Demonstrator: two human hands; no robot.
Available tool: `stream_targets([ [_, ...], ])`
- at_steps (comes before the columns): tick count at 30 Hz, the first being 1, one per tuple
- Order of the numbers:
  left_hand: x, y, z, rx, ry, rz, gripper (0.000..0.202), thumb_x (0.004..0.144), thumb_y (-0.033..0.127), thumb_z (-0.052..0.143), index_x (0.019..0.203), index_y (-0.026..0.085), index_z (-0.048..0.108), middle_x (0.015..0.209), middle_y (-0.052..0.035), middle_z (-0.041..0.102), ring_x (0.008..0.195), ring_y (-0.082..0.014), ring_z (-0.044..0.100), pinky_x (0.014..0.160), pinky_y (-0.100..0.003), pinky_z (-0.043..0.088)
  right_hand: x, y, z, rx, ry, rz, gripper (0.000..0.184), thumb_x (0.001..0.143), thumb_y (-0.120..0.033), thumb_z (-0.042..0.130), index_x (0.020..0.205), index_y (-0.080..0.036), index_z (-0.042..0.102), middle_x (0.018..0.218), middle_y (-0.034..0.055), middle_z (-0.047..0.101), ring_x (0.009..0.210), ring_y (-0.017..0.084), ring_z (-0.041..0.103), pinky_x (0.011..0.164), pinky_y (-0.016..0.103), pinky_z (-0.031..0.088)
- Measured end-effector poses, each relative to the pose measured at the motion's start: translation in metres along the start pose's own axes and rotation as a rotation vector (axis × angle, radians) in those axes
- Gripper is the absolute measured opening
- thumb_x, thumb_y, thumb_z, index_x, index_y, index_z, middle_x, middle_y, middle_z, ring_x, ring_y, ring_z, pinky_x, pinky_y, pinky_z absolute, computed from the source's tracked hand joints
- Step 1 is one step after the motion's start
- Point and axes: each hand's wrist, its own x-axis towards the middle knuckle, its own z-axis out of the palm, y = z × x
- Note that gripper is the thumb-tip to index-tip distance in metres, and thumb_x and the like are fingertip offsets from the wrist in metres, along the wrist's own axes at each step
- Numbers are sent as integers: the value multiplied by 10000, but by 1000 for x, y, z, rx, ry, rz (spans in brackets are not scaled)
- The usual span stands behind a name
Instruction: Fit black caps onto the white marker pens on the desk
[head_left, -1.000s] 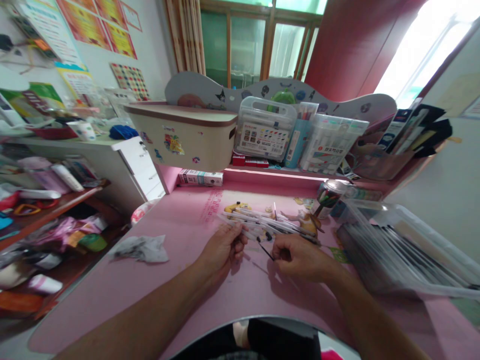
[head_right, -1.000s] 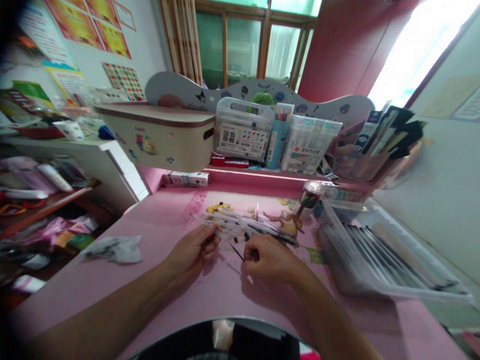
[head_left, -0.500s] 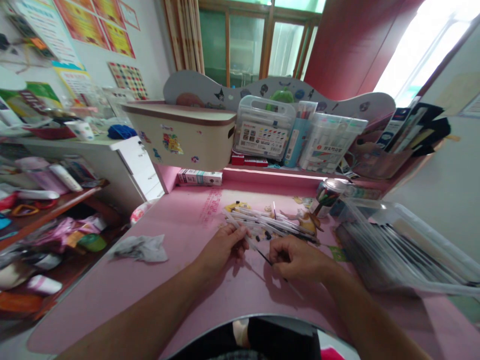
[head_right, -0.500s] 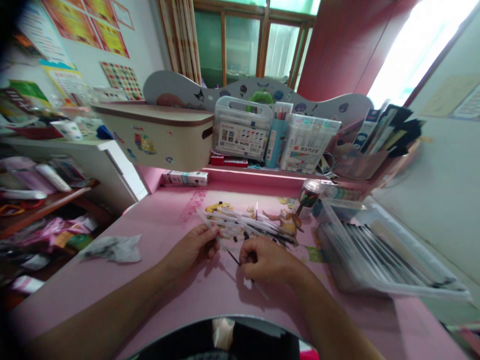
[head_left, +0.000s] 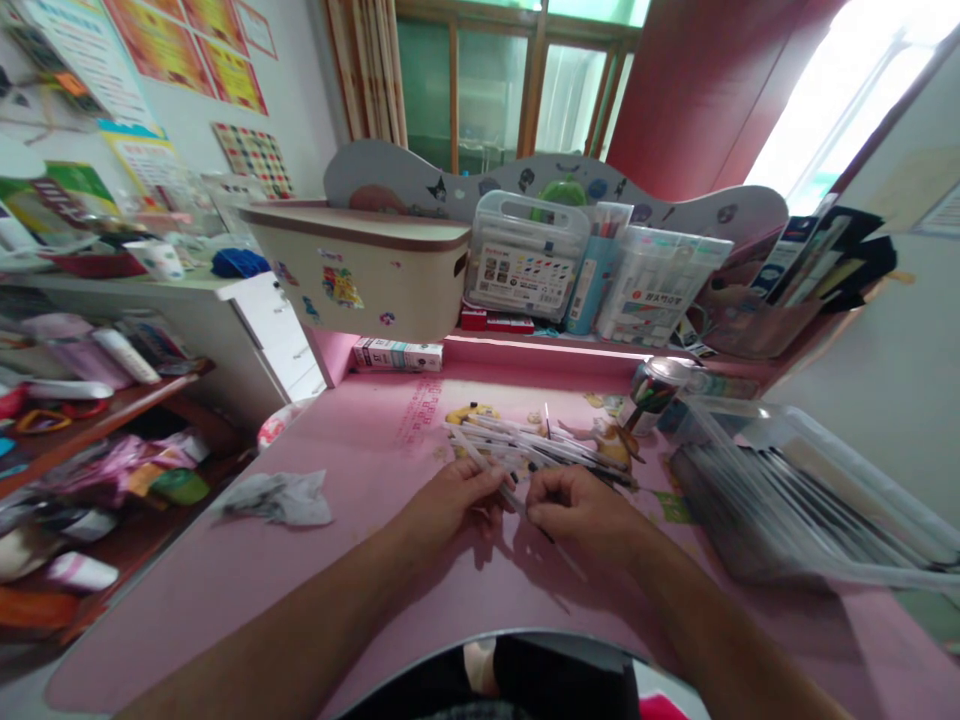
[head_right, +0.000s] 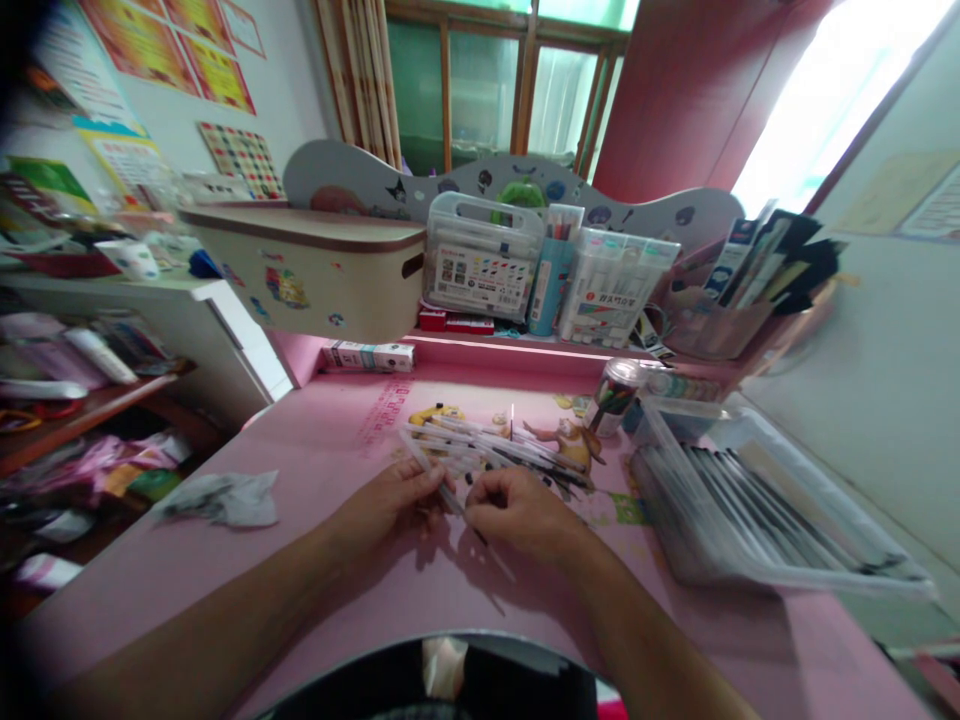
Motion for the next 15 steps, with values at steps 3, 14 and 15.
stream_targets([
  [3,4,10,-5,-303,130,-52,171,929,195,557,797,111,627,561,-25,636,392,-75,551,370,-144,462,4,3,0,18,184,-77,157,848,-309,520,747,-199,569,590,-41,487,526,113,447,527,234,358],
  [14,2,23,-4,-547,115,-103,275,999,259,458,809,111,590,581,-13,604,377,-49,520,358,-120,455,14,12,33,-923,358,-283,227,999,-259,453,939,-212,667,998,57,599,909,182,550,782,289,414],
  [15,2,23,-4,-543,113,-99,278,999,261,456,804,112,589,581,-13,605,376,-50,520,356,-122,452,15,12,33,-950,350,-282,217,995,-247,459,936,-207,665,991,58,603,922,189,550,784,293,415],
])
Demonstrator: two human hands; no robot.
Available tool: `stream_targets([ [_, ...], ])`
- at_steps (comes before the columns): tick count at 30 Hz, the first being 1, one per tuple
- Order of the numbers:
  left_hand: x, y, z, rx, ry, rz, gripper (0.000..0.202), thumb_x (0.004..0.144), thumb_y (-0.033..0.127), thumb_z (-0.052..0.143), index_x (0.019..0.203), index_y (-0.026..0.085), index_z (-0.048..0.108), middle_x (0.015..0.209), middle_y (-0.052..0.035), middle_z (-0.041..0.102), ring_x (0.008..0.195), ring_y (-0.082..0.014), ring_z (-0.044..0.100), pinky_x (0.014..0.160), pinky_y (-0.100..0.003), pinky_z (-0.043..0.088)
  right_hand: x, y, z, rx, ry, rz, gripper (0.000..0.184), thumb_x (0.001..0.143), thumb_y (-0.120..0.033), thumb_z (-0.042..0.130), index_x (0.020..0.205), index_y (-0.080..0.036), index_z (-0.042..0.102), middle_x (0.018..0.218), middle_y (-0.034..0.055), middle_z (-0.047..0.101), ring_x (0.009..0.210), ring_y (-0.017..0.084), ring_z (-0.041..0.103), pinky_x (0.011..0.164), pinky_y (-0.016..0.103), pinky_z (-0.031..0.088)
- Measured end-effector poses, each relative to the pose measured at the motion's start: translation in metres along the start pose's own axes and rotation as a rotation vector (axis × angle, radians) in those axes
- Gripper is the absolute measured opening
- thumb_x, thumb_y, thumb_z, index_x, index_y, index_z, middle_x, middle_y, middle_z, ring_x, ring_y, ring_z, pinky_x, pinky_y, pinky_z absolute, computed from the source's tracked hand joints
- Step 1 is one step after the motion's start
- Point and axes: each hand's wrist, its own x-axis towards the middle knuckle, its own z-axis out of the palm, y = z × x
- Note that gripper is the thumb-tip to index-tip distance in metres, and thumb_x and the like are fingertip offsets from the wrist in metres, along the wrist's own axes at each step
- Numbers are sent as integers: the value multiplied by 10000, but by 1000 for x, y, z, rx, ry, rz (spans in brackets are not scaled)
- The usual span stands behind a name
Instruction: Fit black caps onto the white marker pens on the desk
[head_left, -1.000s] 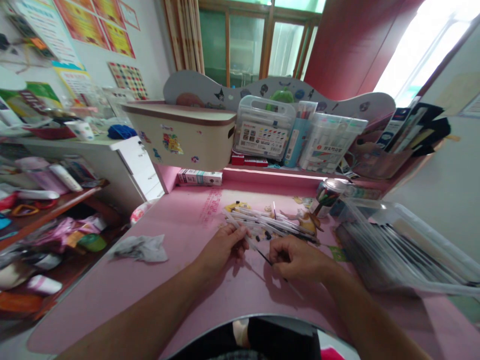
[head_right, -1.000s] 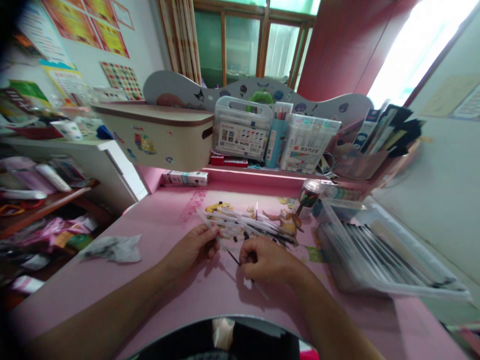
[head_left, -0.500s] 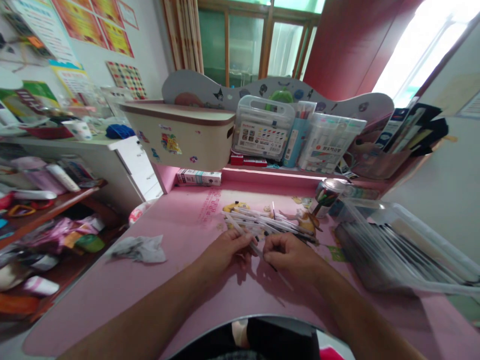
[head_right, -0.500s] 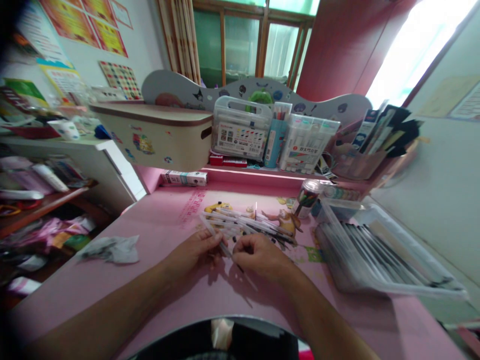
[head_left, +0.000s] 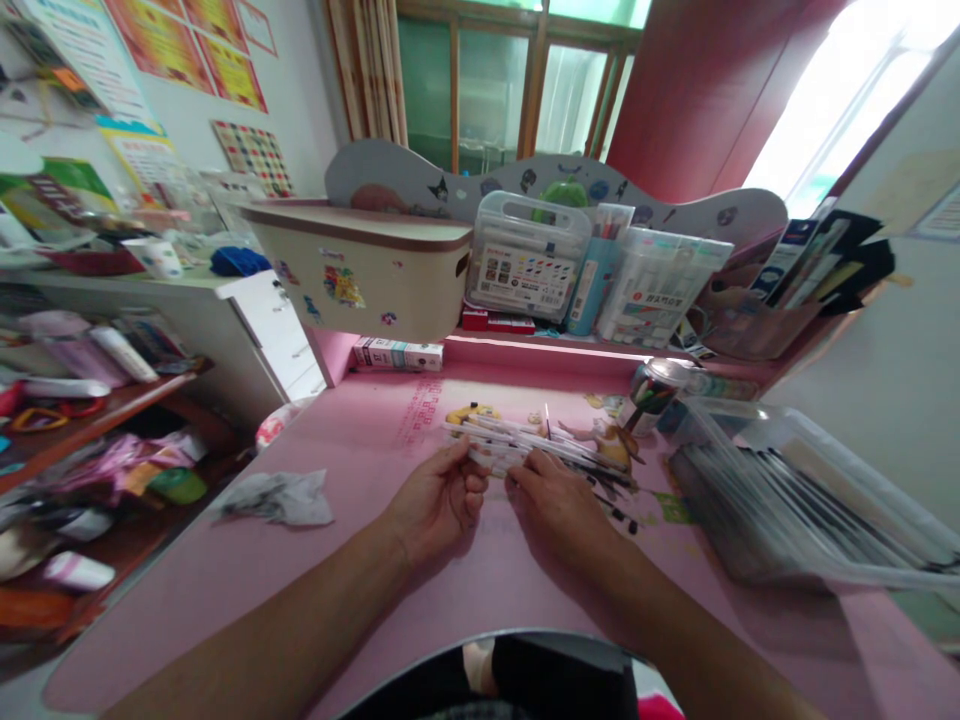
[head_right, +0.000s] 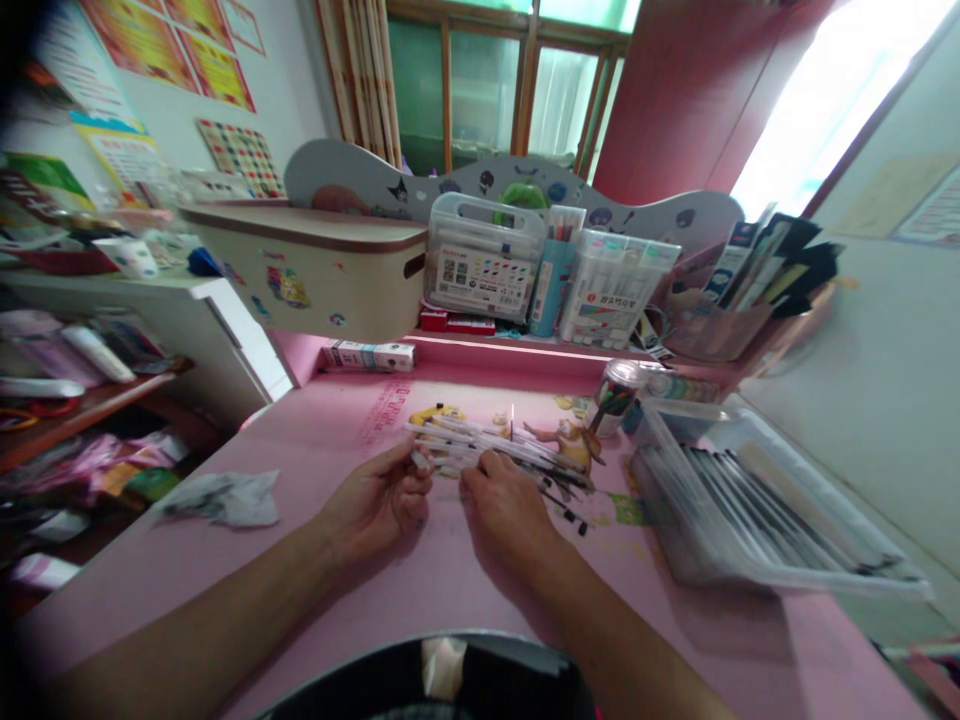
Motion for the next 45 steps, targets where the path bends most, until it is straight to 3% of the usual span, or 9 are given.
stream_targets([
  [6,2,-4,-4,81,16,51,273,993,258,461,793,126,591,560,-16,613,375,-71,526,347,-147,437,2,3,-1,-25,-66,-15,186,951,-182,504,871,-178,672,970,71,625,943,203,558,819,306,435],
  [12,3,-7,-6,134,33,62,237,972,250,499,801,126,606,578,-14,619,384,-70,521,362,-160,443,-6,-2,-5,121,-84,18,199,941,-115,477,865,-166,655,967,72,616,873,169,567,823,282,444],
  [17,2,-6,-3,152,69,86,222,962,226,505,789,128,604,576,-18,620,381,-74,516,357,-162,429,-6,18,-26,228,-66,68,160,908,-142,513,900,-168,671,956,76,643,906,185,576,829,288,424],
  [22,1,-6,-2,165,71,97,223,960,231,510,787,126,605,579,-21,624,378,-71,505,356,-158,413,-4,47,-56,280,-330,76,104,844,-208,581,846,-174,679,836,47,670,760,171,573,667,264,390],
  [26,3,-8,-5,173,61,103,224,964,221,497,790,128,603,574,-19,622,381,-76,507,359,-165,418,-11,40,-53,377,-487,8,163,738,-198,657,896,-192,699,797,18,669,693,148,556,596,235,363],
  [33,4,-8,-7,202,40,104,199,969,208,500,836,118,617,619,-58,674,413,-91,555,369,-173,459,-15,21,-26,454,-343,-46,188,722,-91,532,700,-198,684,741,35,664,708,159,544,657,269,376],
  [38,2,-9,-5,228,22,86,149,963,170,511,896,106,627,714,-99,726,453,-95,607,381,-162,488,-8,20,-35,796,-160,93,101,701,-139,573,731,-199,649,689,-2,613,617,127,529,580,245,391],
  [42,2,-10,-6,235,-15,66,154,970,189,508,919,108,629,737,-96,735,465,-101,633,399,-168,516,-5,20,-34,1153,-123,283,106,727,-249,619,815,-194,639,605,-43,573,488,100,517,484,225,395],
  [45,2,-11,-7,248,-32,67,153,969,191,508,912,110,624,739,-86,735,460,-105,643,392,-169,519,-3,19,-29,1282,-107,347,146,741,-312,652,817,-187,648,654,-9,648,527,124,594,513,251,461],
])
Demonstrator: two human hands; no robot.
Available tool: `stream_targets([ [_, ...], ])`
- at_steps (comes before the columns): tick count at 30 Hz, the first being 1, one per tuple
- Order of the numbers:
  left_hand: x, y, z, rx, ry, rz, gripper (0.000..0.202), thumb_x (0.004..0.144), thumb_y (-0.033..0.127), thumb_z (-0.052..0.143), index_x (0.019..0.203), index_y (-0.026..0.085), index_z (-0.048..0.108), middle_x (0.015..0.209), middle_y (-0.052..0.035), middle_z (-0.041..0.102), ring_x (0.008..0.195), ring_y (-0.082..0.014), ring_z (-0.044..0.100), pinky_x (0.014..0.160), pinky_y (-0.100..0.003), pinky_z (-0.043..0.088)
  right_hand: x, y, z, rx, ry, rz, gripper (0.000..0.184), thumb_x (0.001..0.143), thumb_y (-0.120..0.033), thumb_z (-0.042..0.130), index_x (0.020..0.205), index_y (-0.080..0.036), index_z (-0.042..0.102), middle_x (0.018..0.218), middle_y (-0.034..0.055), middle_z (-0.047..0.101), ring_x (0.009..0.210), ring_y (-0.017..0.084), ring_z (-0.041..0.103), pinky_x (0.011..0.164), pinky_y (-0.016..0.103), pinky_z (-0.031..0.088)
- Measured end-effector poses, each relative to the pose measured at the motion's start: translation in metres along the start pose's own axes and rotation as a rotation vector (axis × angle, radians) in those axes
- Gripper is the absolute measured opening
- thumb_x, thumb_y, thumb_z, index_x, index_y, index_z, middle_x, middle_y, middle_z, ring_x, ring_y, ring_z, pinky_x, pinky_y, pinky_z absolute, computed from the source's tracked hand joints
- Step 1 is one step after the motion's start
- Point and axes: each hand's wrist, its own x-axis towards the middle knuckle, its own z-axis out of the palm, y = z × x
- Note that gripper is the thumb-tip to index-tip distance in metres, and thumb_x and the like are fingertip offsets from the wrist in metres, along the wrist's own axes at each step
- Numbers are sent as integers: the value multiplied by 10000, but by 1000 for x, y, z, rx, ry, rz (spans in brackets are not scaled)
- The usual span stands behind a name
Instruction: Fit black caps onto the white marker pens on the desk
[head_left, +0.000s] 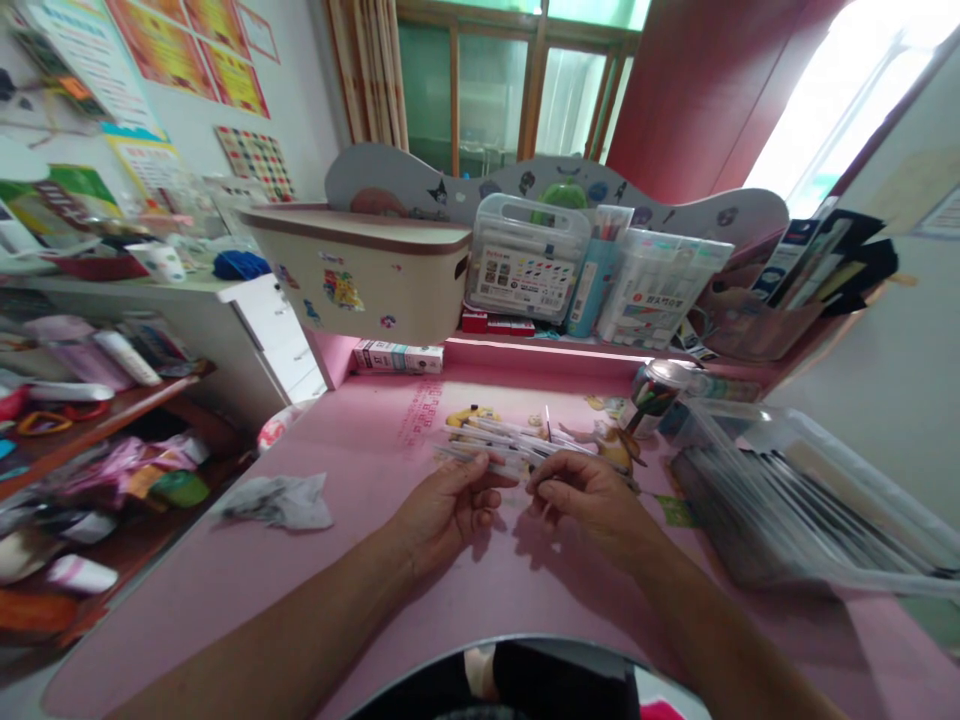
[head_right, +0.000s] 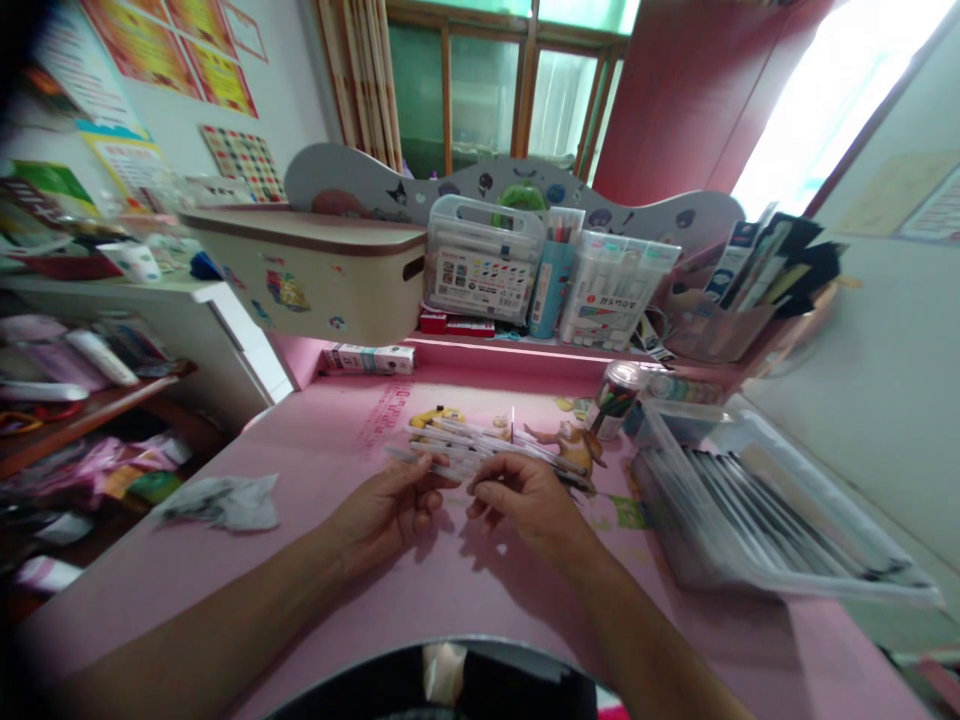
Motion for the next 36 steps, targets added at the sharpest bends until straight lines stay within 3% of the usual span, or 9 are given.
stream_targets([
  [3,0,-2,0,24,-12,7,149,966,194,508,922,109,622,763,-86,739,464,-123,660,378,-183,520,3,5,2,19,51,-12,179,742,-318,673,847,-173,671,674,13,669,581,137,628,547,260,489],
  [7,0,-5,1,38,-3,2,126,960,182,517,958,108,620,819,-99,747,501,-127,685,385,-162,511,5,12,7,64,85,-4,268,750,-280,674,991,-197,592,637,-42,618,502,122,588,474,241,455],
  [10,1,-5,2,44,12,5,115,956,187,528,978,117,616,837,-99,751,504,-128,684,369,-162,500,5,13,10,35,118,-17,176,751,-251,660,870,-211,537,622,-58,587,493,117,581,468,234,444],
  [13,2,-5,2,37,27,13,98,952,177,534,964,122,615,849,-100,754,490,-114,668,370,-162,498,4,12,11,-9,143,-38,105,771,-255,625,847,-202,576,643,-46,590,512,112,570,490,239,443],
  [17,3,-6,2,33,39,29,73,939,151,554,953,120,618,863,-112,758,492,-95,651,399,-158,506,2,9,12,-67,159,-56,142,763,-222,586,893,-193,636,690,-29,615,573,115,569,534,243,441],
  [24,3,-8,2,56,10,38,69,925,163,579,936,116,630,875,-113,756,479,-97,643,392,-166,511,3,11,13,-50,146,-67,72,761,-232,603,808,-206,555,654,-45,583,566,118,569,557,252,448],
  [31,3,-10,1,120,-25,64,92,891,198,645,951,130,632,860,-96,753,485,-112,650,379,-182,519,3,9,12,-92,150,-101,31,759,-211,593,790,-205,590,648,-34,592,600,126,569,584,256,448],
  [36,4,-11,0,96,-13,68,63,907,174,619,947,126,627,839,-90,749,485,-94,641,395,-157,510,2,12,14,-75,150,-96,101,733,-162,580,822,-208,590,705,-36,600,625,129,577,599,252,453],
])
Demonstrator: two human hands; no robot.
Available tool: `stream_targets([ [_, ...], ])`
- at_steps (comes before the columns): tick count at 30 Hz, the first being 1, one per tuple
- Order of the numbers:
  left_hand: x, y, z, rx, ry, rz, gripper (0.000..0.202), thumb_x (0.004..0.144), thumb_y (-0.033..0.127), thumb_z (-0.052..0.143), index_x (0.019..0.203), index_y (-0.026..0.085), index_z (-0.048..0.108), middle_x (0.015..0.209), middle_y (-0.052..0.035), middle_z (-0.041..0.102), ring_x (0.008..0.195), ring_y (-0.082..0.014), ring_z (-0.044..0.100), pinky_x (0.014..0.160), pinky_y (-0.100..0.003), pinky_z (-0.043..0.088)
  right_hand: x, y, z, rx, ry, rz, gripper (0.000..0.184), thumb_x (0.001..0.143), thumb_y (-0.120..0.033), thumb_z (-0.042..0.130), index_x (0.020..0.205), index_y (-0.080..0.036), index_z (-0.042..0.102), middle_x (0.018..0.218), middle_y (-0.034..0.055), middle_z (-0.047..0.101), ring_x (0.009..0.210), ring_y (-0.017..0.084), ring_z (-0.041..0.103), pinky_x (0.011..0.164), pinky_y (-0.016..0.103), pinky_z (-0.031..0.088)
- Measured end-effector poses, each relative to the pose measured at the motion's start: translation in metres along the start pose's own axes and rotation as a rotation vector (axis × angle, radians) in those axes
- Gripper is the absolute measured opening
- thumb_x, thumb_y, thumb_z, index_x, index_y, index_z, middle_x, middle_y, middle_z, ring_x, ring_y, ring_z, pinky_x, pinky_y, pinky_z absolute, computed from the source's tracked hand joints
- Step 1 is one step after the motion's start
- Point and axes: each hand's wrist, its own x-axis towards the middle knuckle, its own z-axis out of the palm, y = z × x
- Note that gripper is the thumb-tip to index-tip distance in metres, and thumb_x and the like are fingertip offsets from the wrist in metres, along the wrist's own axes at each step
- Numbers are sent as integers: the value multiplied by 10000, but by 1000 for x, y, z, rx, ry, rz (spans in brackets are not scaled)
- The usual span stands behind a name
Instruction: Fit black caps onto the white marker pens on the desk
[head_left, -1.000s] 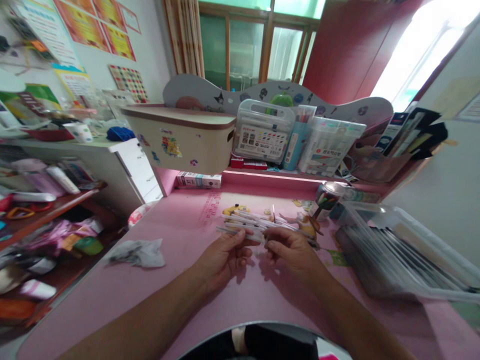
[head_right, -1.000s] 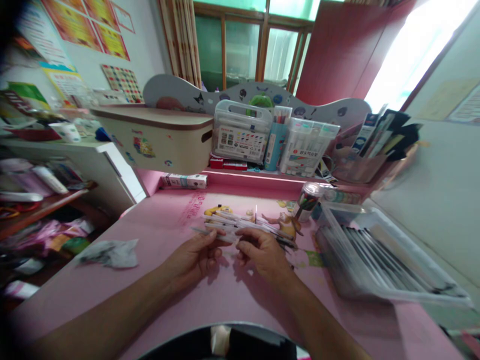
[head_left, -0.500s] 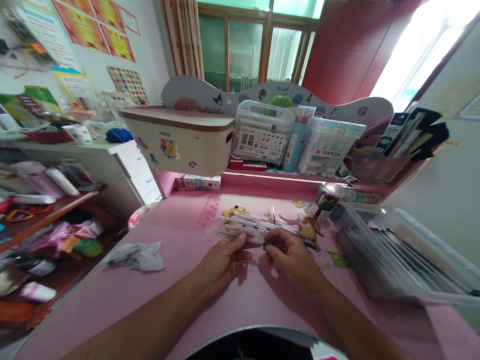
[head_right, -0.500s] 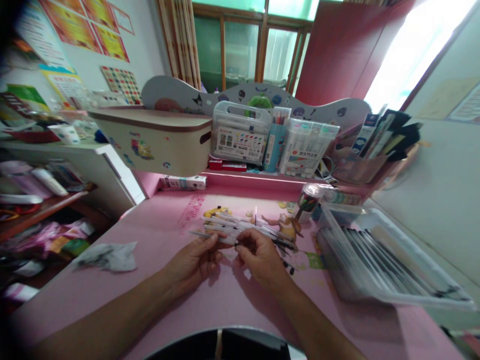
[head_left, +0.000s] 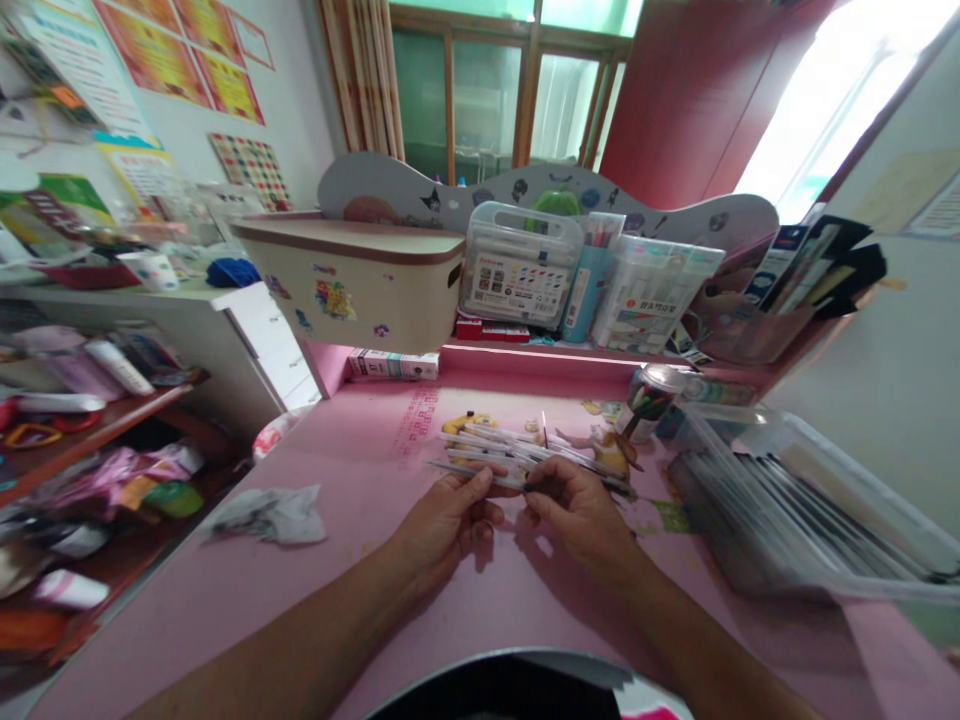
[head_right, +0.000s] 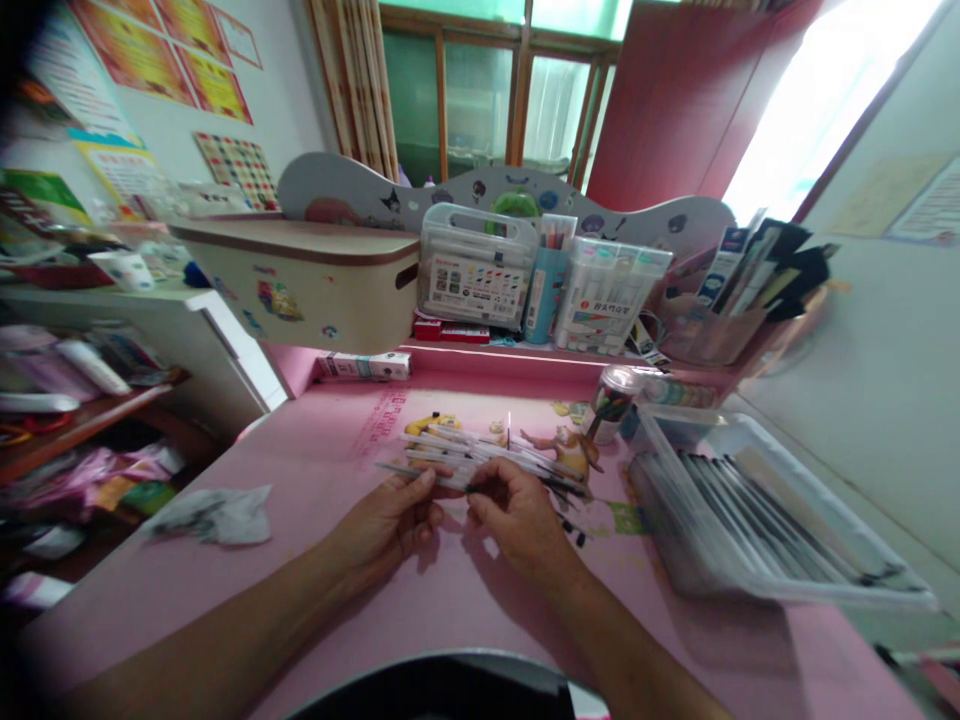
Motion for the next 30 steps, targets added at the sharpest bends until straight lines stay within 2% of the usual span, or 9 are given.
stream_targets([
  [3,-1,0,0,3,0,-4,67,917,159,600,967,122,626,867,-101,753,487,-85,637,401,-146,504,-2,-3,1,-97,27,-30,27,806,-219,578,790,-202,592,678,-29,588,614,132,547,604,257,429],
  [7,-2,-1,1,22,-21,-21,78,910,167,612,972,123,625,879,-110,756,510,-103,660,400,-154,508,-5,-10,1,-273,41,-152,269,906,-285,488,660,-199,553,641,-12,547,632,143,499,637,271,399],
  [9,-1,-1,1,24,-33,-17,89,897,175,633,971,127,626,892,-111,757,523,-114,671,394,-159,509,-6,-9,1,-277,37,-163,279,940,-312,439,726,-200,578,696,0,573,666,152,516,654,276,401],
  [12,-1,-1,2,23,-29,-11,103,880,186,658,961,129,629,911,-114,758,521,-117,676,381,-153,502,-6,-2,0,-262,43,-100,122,907,-295,496,947,-214,578,734,-17,569,636,146,516,605,265,388],
  [14,-1,0,3,19,-21,-3,114,862,187,683,946,131,629,896,-105,758,513,-114,674,378,-148,497,-6,3,-1,-308,51,-101,147,849,-230,543,996,-222,548,717,-35,532,617,139,495,590,258,373],
  [18,-1,1,3,7,-29,7,141,834,191,718,924,133,626,854,-85,755,483,-99,653,384,-146,499,-5,0,2,-389,97,-245,54,833,-169,507,826,-217,533,813,3,541,760,161,504,690,275,387],
  [22,-1,1,3,14,-36,-14,159,830,207,725,929,133,626,854,-83,754,474,-92,641,385,-148,503,-4,-8,3,-360,63,-265,255,942,-232,413,703,-212,501,773,14,536,760,169,496,715,289,387],
  [27,0,1,3,13,-18,1,155,829,210,724,926,141,625,806,-65,742,486,-106,653,368,-142,479,-7,-2,1,-347,60,-134,76,859,-200,534,923,-216,571,741,-21,536,687,154,485,635,263,356],
  [30,0,0,2,24,-6,-6,191,812,224,745,942,138,635,830,-71,746,477,-93,633,386,-153,493,-7,0,1,-369,72,-151,81,832,-148,522,872,-213,550,767,-18,542,711,149,489,655,260,355],
])
